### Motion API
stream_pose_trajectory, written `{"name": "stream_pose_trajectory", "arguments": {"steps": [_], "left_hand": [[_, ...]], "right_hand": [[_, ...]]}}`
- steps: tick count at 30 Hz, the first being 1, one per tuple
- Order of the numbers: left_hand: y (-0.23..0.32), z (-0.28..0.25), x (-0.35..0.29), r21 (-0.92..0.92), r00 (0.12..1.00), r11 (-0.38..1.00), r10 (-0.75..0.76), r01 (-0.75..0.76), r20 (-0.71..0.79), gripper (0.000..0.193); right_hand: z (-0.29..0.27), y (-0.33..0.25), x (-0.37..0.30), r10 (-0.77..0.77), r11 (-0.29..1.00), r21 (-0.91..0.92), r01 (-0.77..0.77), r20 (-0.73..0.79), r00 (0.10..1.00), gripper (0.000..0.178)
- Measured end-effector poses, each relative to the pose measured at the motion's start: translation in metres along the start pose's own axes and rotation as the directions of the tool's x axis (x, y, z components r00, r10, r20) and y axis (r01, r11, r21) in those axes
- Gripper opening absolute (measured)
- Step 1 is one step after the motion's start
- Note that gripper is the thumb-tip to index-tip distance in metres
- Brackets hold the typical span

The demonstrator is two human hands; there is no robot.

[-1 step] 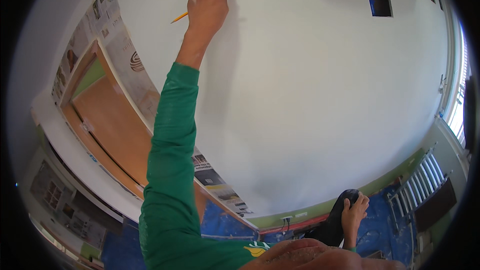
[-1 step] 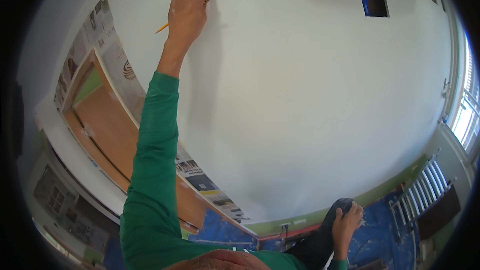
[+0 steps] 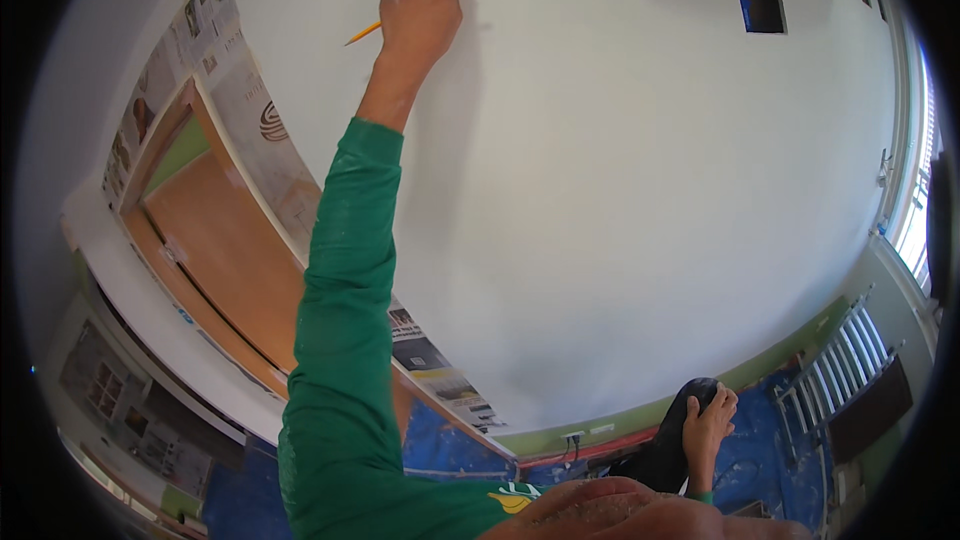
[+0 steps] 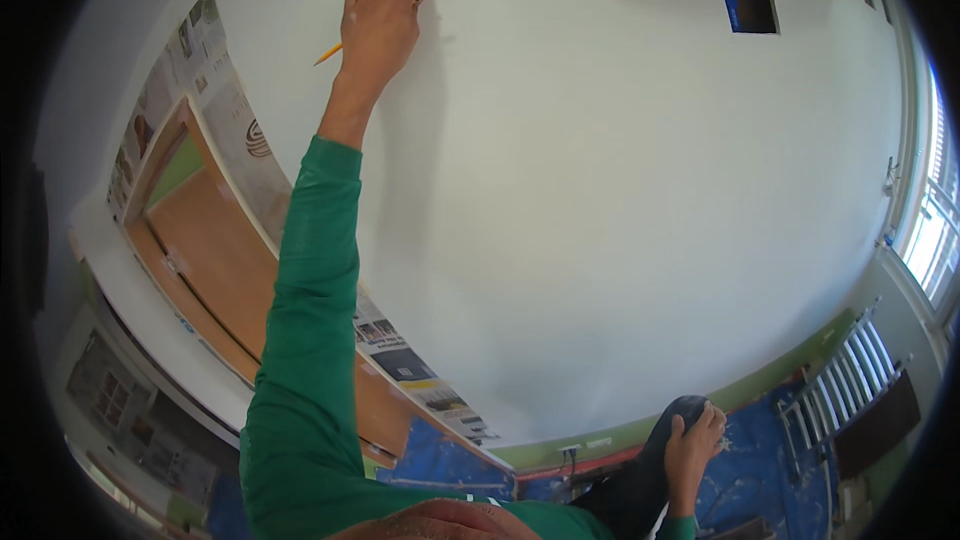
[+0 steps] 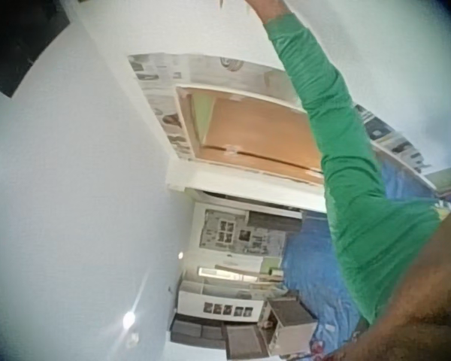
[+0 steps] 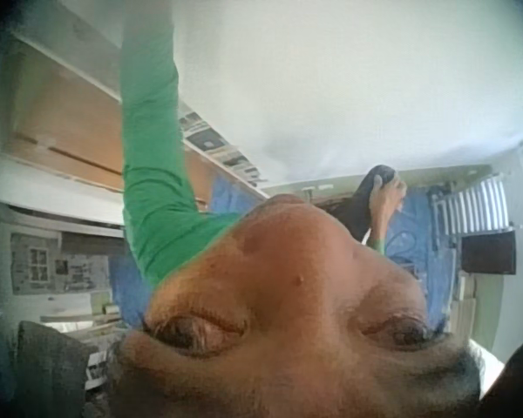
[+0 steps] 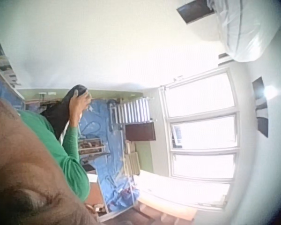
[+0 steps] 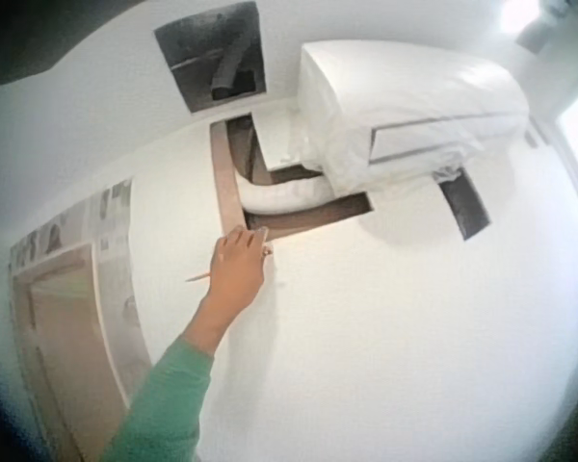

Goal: The person picks up a small wooden board and places it against a wall to mark cut lines with a pencil. They adjust the board's position multiple times and draw lines along its edges to guide a future cut.

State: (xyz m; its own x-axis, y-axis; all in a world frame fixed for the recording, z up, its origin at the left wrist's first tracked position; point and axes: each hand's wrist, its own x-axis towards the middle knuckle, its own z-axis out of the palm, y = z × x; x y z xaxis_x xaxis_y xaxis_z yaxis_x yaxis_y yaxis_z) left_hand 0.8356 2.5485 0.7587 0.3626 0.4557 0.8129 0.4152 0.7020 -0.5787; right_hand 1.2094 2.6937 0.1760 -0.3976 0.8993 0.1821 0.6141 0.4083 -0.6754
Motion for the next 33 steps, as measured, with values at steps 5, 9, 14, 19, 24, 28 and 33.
{"name": "stream_pose_trajectory", "arguments": {"steps": [5,9,14,19,24,28,33], "left_hand": [[-0.006,0.030,-0.002,-0.038,0.999,0.999,-0.015,0.017,0.049,0.038],[-0.009,0.049,-0.009,-0.102,0.997,0.993,-0.069,0.065,-0.035,0.036],[0.003,0.044,-0.006,-0.194,0.965,0.973,-0.162,0.122,-0.206,0.034],[0.005,0.050,-0.007,-0.196,0.964,0.966,-0.204,0.169,-0.170,0.031],[0.007,0.051,-0.008,-0.098,0.984,0.981,-0.172,0.167,-0.043,0.031],[0.006,0.052,-0.007,-0.075,0.977,0.975,-0.206,0.209,0.047,0.033],[0.012,0.044,0.000,-0.096,0.945,0.959,-0.241,0.267,0.221,0.039]], "right_hand": [[0.012,0.001,0.009,0.054,0.993,-0.111,-0.045,0.075,0.996,0.067],[0.016,0.001,0.019,0.114,0.979,-0.186,-0.086,0.145,0.983,0.072],[0.010,-0.013,0.053,0.257,0.941,-0.291,-0.173,0.283,0.924,0.075],[0.023,-0.011,0.062,0.213,0.956,-0.241,-0.168,0.178,0.961,0.071],[0.024,-0.012,0.056,0.212,0.958,-0.220,-0.184,0.110,0.971,0.068],[0.024,-0.012,0.053,0.203,0.963,-0.204,-0.178,0.110,0.973,0.069],[0.026,-0.004,0.053,0.211,0.963,-0.193,-0.188,0.106,0.972,0.071]]}}
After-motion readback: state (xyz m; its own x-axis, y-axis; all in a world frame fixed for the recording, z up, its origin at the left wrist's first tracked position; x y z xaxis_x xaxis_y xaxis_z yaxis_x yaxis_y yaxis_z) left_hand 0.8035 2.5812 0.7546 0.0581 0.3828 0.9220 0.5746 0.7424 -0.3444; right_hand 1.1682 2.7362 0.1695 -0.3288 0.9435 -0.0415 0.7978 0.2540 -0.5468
